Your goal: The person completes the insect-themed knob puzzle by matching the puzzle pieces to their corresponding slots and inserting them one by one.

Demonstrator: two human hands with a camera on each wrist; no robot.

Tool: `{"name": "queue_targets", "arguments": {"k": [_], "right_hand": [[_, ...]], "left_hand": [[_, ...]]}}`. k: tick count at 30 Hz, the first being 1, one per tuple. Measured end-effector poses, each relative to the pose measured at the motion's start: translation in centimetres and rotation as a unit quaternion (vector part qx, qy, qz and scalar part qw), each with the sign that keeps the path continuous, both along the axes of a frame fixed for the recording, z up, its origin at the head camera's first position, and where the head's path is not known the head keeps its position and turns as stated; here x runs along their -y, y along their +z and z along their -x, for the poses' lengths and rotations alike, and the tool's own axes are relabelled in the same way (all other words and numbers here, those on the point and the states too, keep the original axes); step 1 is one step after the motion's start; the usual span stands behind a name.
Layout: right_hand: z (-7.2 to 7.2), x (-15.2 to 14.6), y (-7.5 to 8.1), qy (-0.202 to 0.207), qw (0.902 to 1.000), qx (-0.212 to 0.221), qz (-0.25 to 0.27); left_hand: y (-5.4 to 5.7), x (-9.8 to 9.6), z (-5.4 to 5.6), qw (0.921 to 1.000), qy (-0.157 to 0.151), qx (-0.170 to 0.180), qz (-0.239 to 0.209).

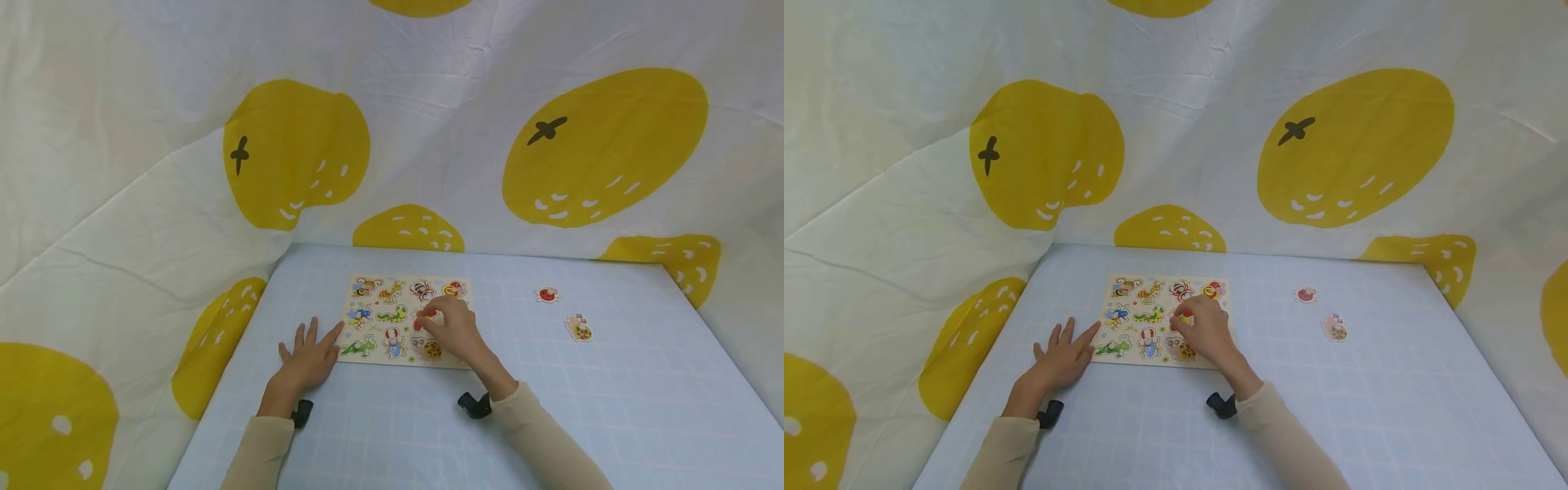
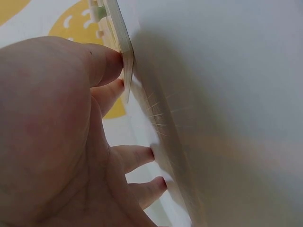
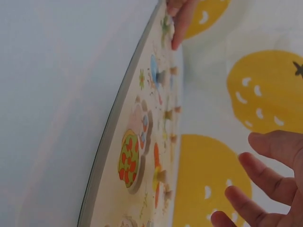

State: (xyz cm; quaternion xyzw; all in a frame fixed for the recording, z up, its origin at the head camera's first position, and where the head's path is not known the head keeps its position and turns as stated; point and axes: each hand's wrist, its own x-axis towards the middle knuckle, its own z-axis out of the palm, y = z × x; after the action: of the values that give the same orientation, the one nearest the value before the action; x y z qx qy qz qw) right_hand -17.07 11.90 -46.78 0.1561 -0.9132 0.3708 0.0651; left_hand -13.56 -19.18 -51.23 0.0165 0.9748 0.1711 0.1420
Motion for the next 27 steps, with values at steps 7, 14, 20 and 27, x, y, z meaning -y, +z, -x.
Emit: {"name": "queue_targets", "arguments": {"k": [7, 14, 20, 27], "right_hand": [[0.1, -1.5, -0.2, -0.015, 0.9998, 0.003, -0.009], [0.1, -3.5, 0.0, -0.035, 0.9993, 0.009, 0.007], [0.1, -5.4, -0.1, -0.053, 0.9984, 0.018, 0.008], [-0.2, -7.3, -0.2, -0.068, 0.9974, 0.02, 0.013]], "left_hand": [[0.0, 0.1, 0.0, 1.0, -0.002, 0.001, -0.002], [-0.1, 0.0, 0.1, 1.0, -0.002, 0.0, 0.0], [0.0, 0.0, 0.1, 1.0, 0.002, 0.001, 0.0], [0.1, -0.1, 0.0, 1.0, 0.003, -0.002, -0.003]]}}
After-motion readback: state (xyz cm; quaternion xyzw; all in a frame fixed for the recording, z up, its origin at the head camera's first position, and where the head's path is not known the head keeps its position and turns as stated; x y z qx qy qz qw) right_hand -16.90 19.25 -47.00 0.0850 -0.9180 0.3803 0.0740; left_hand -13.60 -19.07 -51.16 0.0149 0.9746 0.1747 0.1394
